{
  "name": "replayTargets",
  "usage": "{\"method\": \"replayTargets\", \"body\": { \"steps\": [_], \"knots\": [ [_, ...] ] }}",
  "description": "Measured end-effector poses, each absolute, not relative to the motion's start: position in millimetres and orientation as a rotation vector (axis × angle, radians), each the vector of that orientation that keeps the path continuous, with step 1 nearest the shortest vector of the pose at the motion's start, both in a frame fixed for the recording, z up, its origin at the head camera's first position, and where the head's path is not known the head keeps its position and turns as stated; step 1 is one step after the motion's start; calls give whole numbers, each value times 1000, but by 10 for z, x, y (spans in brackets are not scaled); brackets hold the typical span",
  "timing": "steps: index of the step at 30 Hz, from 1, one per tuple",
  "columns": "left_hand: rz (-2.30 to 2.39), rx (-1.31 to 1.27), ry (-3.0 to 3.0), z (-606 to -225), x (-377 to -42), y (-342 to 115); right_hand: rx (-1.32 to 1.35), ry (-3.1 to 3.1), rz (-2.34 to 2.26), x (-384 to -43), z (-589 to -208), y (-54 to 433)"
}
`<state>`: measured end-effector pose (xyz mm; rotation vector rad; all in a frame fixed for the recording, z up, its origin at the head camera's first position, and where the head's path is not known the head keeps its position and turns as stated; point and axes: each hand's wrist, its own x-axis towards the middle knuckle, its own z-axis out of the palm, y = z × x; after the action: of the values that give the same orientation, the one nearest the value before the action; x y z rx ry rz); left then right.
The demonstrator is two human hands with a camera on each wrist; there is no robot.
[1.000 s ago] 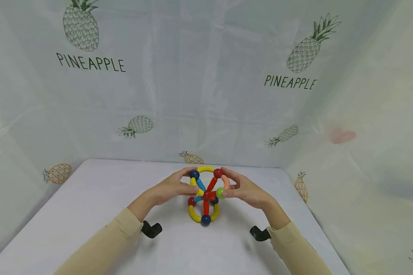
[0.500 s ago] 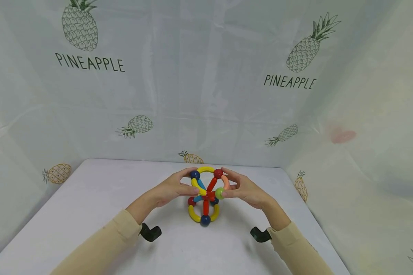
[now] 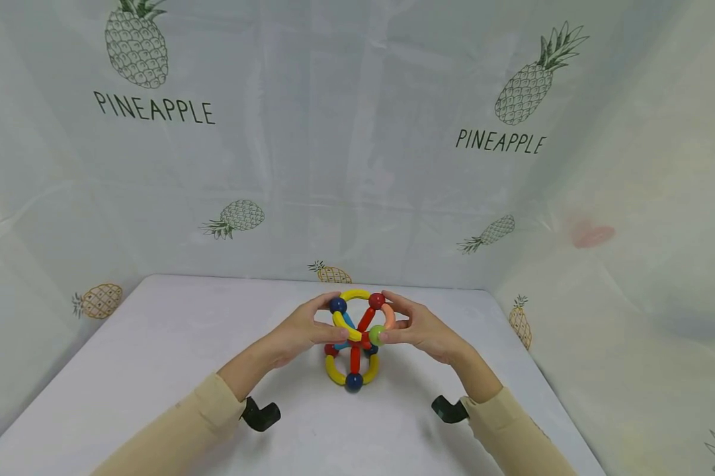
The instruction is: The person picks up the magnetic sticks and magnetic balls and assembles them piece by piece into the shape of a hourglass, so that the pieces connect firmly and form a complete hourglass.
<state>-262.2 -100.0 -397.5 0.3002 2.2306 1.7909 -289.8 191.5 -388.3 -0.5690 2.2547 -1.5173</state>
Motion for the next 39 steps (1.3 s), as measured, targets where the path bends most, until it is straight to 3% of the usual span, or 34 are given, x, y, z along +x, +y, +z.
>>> {"method": "replayTargets", "body": {
  "steps": [39],
  "knots": [
    [1773, 287, 2357, -4010, -2622, -970, -619, 2317, -1523, -2843, -3856, 1758]
  ]
}}
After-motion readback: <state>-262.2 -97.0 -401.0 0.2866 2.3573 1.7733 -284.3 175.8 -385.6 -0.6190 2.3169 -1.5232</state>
